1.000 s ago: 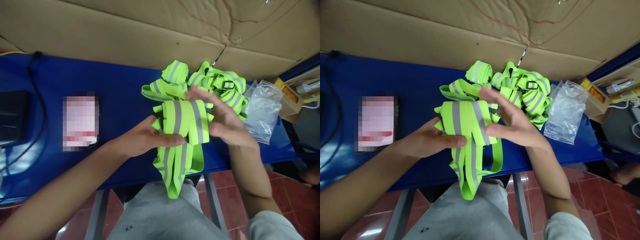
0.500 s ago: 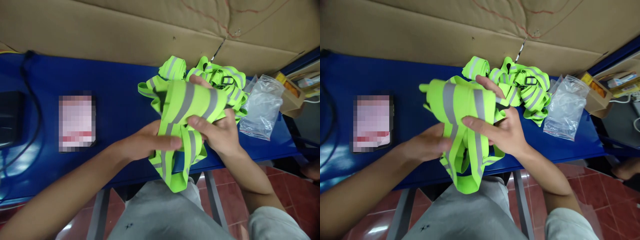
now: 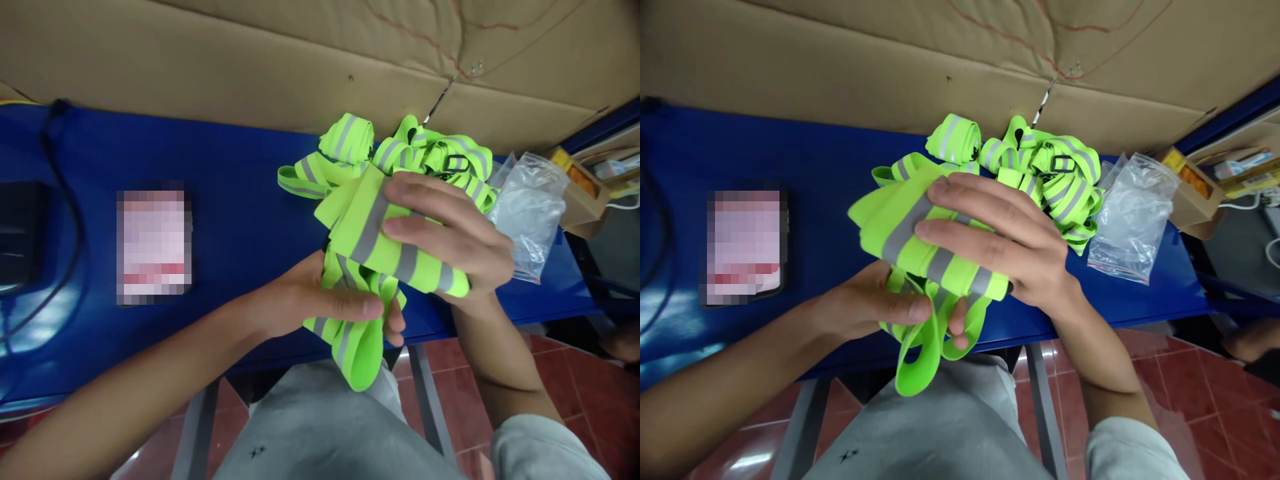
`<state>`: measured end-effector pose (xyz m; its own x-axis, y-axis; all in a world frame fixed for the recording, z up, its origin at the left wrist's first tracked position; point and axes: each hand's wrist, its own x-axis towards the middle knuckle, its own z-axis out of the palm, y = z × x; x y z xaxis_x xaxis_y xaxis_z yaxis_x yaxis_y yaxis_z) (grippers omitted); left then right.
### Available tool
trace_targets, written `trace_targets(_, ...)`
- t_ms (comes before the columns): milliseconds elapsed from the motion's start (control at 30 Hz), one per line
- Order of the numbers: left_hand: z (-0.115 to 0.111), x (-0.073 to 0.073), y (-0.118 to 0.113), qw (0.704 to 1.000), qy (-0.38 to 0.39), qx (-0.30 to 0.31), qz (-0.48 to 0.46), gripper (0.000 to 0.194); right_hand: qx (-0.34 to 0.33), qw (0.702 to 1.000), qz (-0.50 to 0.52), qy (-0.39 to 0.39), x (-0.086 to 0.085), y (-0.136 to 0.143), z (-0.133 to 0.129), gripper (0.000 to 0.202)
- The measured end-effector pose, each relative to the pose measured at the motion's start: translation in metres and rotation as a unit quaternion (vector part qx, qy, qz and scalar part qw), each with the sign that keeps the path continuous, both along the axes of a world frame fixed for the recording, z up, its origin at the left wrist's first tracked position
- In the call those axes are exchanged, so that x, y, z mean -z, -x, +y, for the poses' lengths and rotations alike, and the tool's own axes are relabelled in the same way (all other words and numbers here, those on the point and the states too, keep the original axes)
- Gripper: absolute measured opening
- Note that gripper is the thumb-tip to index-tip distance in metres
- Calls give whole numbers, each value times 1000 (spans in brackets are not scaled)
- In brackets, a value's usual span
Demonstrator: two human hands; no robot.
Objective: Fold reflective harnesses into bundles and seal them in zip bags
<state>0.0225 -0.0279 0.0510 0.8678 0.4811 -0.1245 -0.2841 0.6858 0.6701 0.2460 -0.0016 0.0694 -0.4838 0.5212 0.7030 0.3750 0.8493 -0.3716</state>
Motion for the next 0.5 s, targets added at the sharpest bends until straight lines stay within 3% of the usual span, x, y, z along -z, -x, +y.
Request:
trace_targets(100,-1,-4,1,998,27,-39,38,14,1,998,-59,22,1,-2,8,33)
trace_targets(233,3,-2,5,998,38,-21,54,11,-5,998,-63,-10,5,-4,12,38)
trace_targets(500,11,1,15,998,33,-21,42,38,19,971,-188,-144,7,4,9,44)
